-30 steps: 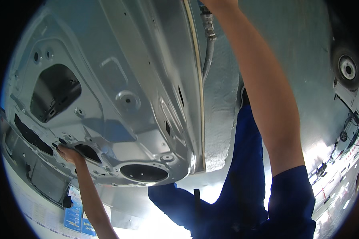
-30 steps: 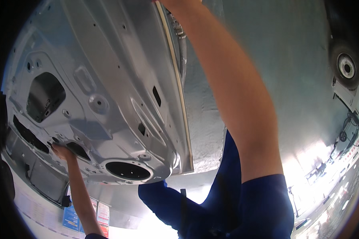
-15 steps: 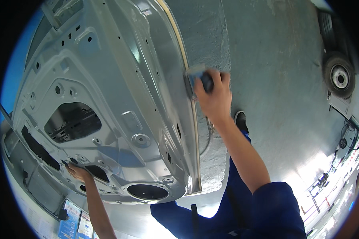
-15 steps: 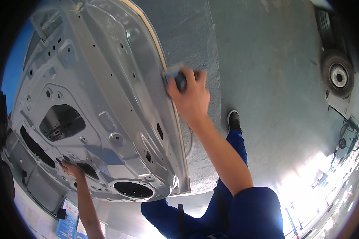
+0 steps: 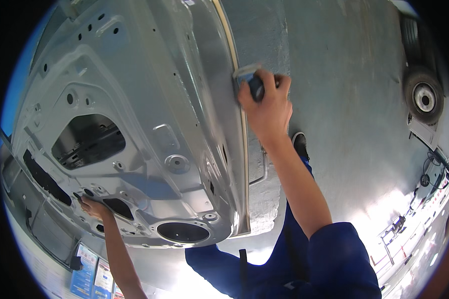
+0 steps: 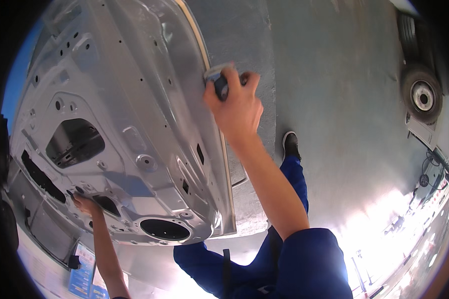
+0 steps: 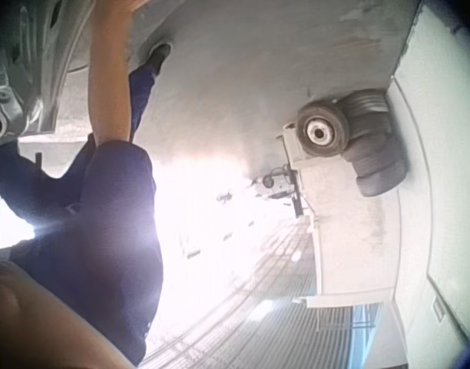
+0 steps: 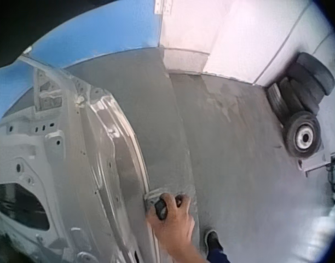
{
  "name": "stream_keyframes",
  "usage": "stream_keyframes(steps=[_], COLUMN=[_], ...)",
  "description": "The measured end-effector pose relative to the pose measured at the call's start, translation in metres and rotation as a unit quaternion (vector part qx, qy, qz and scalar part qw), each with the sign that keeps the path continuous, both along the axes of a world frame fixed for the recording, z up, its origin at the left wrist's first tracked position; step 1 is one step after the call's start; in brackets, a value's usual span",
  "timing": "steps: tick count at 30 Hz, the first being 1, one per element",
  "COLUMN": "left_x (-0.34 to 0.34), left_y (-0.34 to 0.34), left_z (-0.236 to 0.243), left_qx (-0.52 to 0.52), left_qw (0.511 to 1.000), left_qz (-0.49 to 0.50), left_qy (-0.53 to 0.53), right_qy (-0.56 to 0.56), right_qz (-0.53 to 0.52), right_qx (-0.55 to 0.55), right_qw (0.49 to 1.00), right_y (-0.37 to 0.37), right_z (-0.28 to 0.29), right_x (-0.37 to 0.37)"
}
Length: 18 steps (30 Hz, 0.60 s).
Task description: The person uses an orbital sander to smooth the surface of a large metal car door. They move the sander along the edges and flat areas of the door, holding it with both hands for control.
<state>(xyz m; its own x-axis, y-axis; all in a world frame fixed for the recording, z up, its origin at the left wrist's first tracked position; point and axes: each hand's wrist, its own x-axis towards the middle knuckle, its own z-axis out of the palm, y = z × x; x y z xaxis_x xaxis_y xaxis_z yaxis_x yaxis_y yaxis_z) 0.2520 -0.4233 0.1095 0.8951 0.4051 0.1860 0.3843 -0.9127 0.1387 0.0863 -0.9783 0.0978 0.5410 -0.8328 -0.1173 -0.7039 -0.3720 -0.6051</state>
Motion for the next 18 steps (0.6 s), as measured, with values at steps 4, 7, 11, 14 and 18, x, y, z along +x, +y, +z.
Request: stream_keyframes(steps=[4, 7, 11, 14, 18], left_x=[0.002, -0.001, 0.000, -0.002, 0.001], left_y=[-0.004, -0.004, -0.011, 0.002, 0.007], left_z=[-0.003, -0.004, -0.002, 0.000, -0.004], left_qx=[-0.021, -0.024, -0.032, -0.027, -0.019], left_qw=[0.999, 1.000, 0.999, 1.000, 1.000], left_qz=[-0.012, -0.003, 0.012, -0.008, -0.005], left_qy=[-0.021, -0.009, -0.011, -0.012, -0.015], right_qy=[-0.025, -0.038, 0.024, 0.045, -0.019], right_qz=[-0.027, -0.020, -0.038, -0.022, -0.033], right_qx=[-0.030, -0.050, 0.028, 0.075, 0.030], right_qw=[0.999, 0.998, 0.999, 0.996, 0.999], right_y=[-0.039, -0.042, -0.009, 0.012, -0.027], right_z=[0.003, 0.002, -0.003, -0.001, -0.009], right_x=[0.064, 0.068, 0.008, -0.023, 0.030])
